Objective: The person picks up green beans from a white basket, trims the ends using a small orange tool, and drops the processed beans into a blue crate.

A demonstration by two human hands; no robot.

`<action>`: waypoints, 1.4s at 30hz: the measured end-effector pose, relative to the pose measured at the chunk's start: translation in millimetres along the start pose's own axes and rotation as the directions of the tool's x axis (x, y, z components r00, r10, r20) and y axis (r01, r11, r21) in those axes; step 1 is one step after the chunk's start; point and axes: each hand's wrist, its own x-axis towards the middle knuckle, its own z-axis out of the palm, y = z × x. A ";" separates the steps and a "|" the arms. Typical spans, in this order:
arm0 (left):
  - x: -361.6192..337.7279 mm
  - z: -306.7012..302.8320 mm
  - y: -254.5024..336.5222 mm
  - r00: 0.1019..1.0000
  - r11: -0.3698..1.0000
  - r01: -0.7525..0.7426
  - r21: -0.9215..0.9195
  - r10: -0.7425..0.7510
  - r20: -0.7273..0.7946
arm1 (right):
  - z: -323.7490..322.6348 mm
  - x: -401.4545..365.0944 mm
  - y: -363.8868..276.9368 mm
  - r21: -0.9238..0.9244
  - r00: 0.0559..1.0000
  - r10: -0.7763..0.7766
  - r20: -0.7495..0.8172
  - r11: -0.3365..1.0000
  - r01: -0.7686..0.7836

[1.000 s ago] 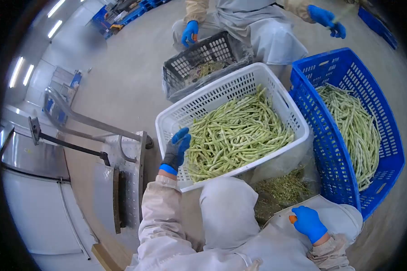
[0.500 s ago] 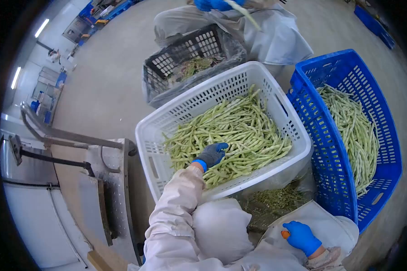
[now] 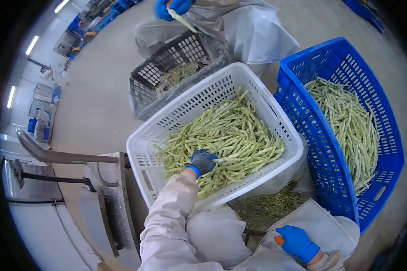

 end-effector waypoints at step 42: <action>-286.5 -224.1 192.3 0.712 0.720 -0.657 -0.226 0.493 -0.500 | -103.7 -70.4 -107.1 0.382 0.663 -0.172 -0.728 0.702 0.602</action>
